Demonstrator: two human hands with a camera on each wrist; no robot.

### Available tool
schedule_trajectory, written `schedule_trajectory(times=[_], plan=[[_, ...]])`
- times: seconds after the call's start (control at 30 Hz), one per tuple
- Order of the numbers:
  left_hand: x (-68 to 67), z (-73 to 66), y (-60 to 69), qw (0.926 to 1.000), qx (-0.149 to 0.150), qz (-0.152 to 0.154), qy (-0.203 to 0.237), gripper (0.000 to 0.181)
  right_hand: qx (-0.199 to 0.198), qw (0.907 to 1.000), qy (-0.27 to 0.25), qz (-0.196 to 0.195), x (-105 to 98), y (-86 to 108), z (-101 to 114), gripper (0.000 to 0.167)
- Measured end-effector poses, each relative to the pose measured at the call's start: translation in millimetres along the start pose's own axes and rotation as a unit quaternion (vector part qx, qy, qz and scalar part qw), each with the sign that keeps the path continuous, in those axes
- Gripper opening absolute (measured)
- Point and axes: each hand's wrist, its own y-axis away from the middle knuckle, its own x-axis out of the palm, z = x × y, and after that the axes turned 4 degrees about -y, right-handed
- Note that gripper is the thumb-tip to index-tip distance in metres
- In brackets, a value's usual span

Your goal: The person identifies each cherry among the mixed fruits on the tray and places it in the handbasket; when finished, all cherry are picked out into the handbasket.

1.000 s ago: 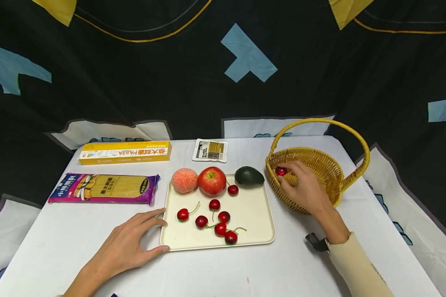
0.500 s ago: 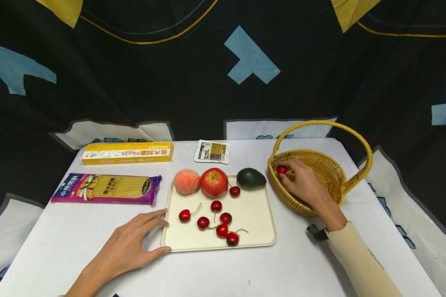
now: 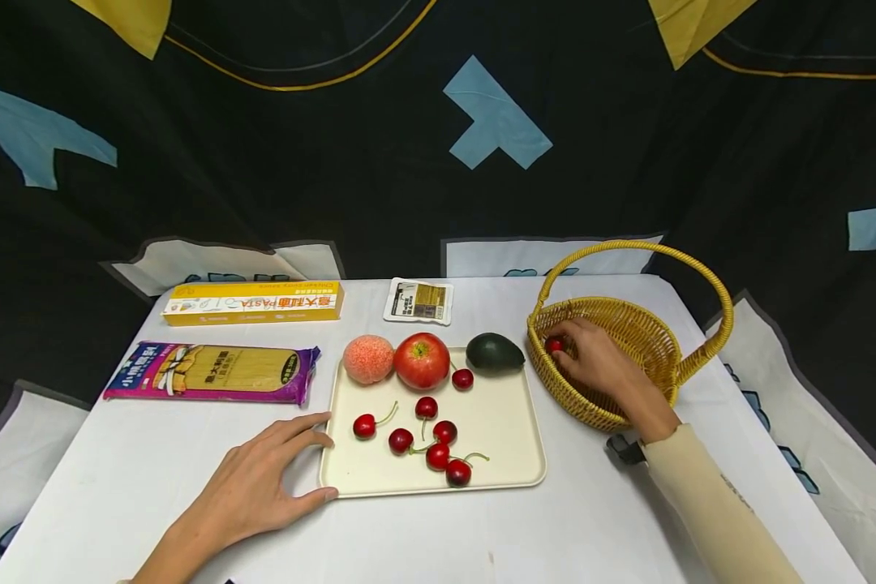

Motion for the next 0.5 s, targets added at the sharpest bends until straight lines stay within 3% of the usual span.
schedule_trajectory(times=[0.23, 0.4, 0.5], plan=[[1.2, -0.1, 0.0, 1.0, 0.001, -0.001, -0.001, 0.057, 0.016, 0.9996, 0.001, 0.022, -1.8, -2.1, -1.7, 0.036], [1.1, -0.4, -1.1, 1.0, 0.0, 0.003, -0.002, 0.058, 0.015, 0.9997, 0.005, 0.021, -3.0, -2.7, -1.7, 0.036], [-0.2, -0.3, -0.9, 1.0, -0.004, 0.007, -0.004, 0.057, 0.035, 0.9991, 0.016, 0.018, -4.8, -1.4, 0.7, 0.035]])
